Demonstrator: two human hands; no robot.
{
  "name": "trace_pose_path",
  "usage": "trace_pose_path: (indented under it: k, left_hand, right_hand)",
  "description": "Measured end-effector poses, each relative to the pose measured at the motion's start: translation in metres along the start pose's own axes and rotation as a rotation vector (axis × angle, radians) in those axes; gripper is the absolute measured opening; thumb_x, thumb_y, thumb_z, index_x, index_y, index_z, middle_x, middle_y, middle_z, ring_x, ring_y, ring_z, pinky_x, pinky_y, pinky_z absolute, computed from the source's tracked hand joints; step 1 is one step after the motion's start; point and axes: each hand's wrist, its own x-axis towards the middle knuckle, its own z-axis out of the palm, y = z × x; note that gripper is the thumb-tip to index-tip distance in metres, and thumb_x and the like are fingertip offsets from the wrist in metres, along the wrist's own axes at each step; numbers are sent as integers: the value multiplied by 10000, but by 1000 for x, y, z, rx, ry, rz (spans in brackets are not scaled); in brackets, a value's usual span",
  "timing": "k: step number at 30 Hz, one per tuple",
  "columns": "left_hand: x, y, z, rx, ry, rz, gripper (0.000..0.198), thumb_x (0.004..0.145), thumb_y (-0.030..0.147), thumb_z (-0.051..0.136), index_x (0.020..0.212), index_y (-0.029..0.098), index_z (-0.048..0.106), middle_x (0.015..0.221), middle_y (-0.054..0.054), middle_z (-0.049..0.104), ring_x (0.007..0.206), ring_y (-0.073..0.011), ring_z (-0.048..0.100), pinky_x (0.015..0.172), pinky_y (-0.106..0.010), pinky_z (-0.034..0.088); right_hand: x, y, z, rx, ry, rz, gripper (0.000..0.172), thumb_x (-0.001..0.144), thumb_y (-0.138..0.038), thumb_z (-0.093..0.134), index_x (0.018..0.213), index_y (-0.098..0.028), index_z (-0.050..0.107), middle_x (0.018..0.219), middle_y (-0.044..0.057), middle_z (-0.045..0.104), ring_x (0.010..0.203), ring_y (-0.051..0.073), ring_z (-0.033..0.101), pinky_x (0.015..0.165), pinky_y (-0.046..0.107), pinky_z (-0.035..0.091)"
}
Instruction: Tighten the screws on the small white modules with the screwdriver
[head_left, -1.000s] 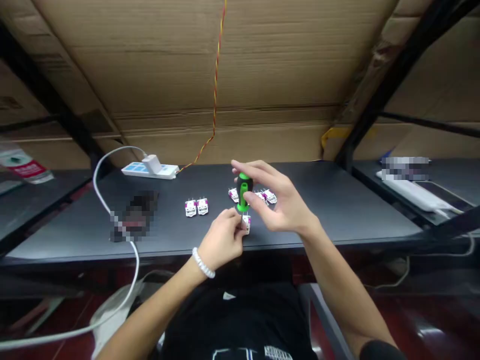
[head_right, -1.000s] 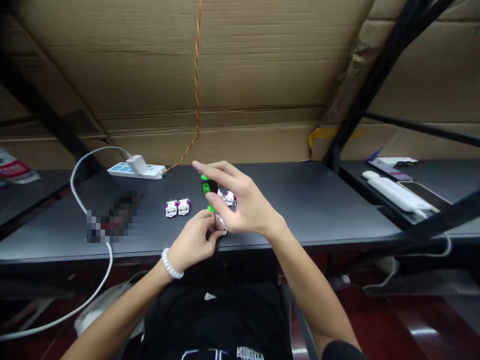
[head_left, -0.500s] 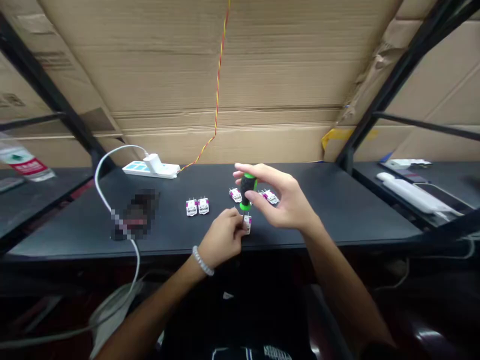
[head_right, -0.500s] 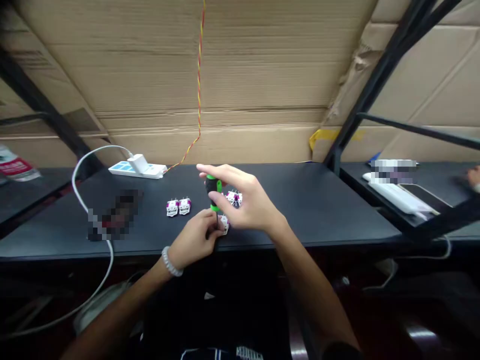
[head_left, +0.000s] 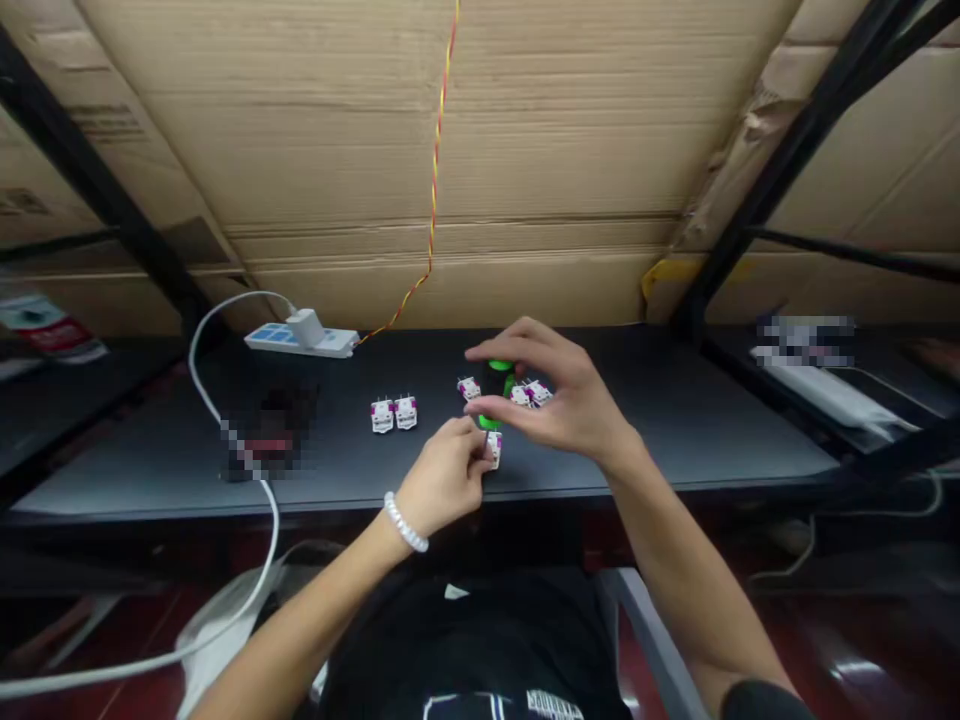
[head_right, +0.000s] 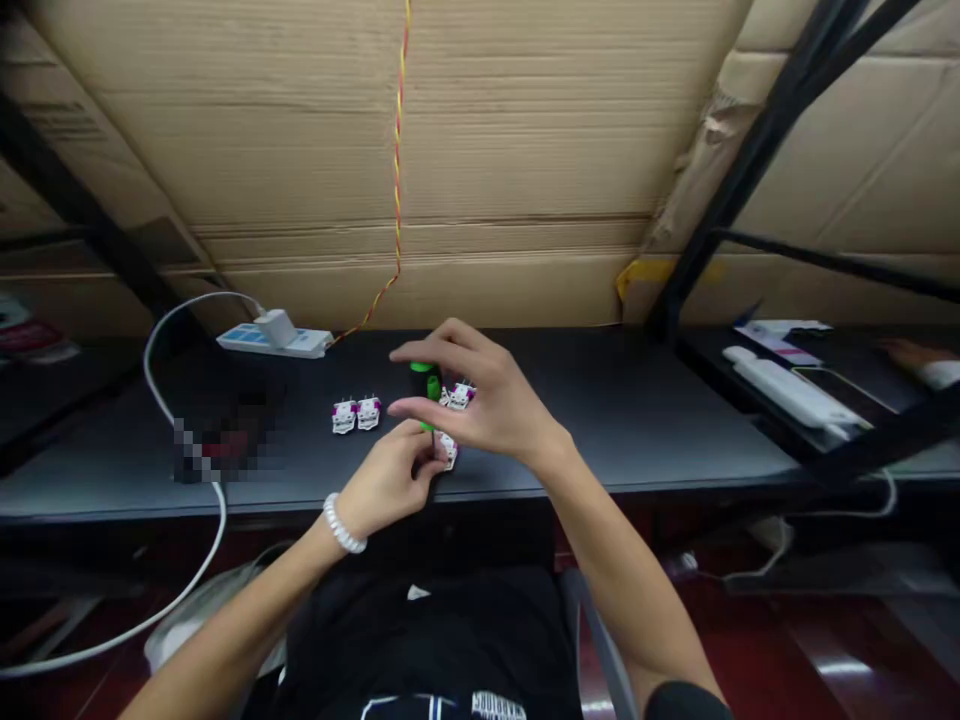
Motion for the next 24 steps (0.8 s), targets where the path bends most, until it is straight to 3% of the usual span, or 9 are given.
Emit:
trace_pose_path:
  k: [2,5,7,10,12,15,17,20,24]
  left_hand:
    - [0,1,0,-2,3,0,228,837,-27,625,780,193,642,944,-66,682,951,-251,662,857,-376,557]
    - [-1,3,0,15,-2,-1,231,835,-28,621,775,195,621,932,-69,681,940,-251,661,855,-380,557]
    - [-1,4,0,28,5,-1,222,844,-19,615,786,195,621,936,-75,680,944,-254,658,868,-392,559]
    - [-2,4,1,34,13,16,217,847,-15,601,812,198,629,951,-75,682,966,-257,653,888,-405,563]
    - [-2,3,2,42,18,18,218,849,-10,602,803,201,619,948,-72,679,968,-256,651,887,-403,565]
    - [-3,3,4,51,26,8,218,851,-7,609,795,204,611,948,-76,670,968,-258,653,873,-395,569]
    - [-4,3,4,53,32,5,216,862,-7,603,813,203,617,963,-80,669,980,-259,653,878,-395,569]
    - [-4,4,5,62,32,5,211,863,-5,602,823,202,617,983,-81,670,988,-263,647,882,-401,566]
    - [-4,5,5,69,28,1,225,848,-17,591,806,204,599,962,-78,659,975,-260,641,875,-394,561]
  right_hand:
    - [0,1,1,-7,-1,-6,433,950,-374,823,1352,-229,754,1153,99,724,975,217,704,870,377,632]
    - [-1,0,1,77,-80,-12,481,1065,-242,599,1545,-247,612,1385,136,704,1197,245,714,1045,436,606]
    - [-1,1,1,79,-69,-8,435,1064,-234,610,1494,-266,659,1302,106,749,1130,225,734,1002,407,622]
    - [-1,3,4,-25,36,9,362,943,-370,831,1285,-262,786,1074,69,739,909,200,701,820,357,640]
    - [-2,4,5,-34,47,17,422,941,-403,824,1335,-265,766,1171,98,720,968,222,704,861,394,650]
    - [-3,4,5,94,-47,20,486,1053,-294,626,1539,-282,620,1421,134,691,1186,258,719,1025,463,627]
    - [-3,5,5,128,-46,31,450,1052,-242,617,1499,-276,654,1342,111,743,1130,234,738,995,427,631]
    - [-3,6,4,20,55,31,320,948,-299,806,1265,-260,788,1079,65,751,922,200,708,824,356,630]
    - [-3,6,1,69,-11,8,447,1007,-275,698,1454,-263,690,1336,130,712,1131,252,722,1000,453,617]
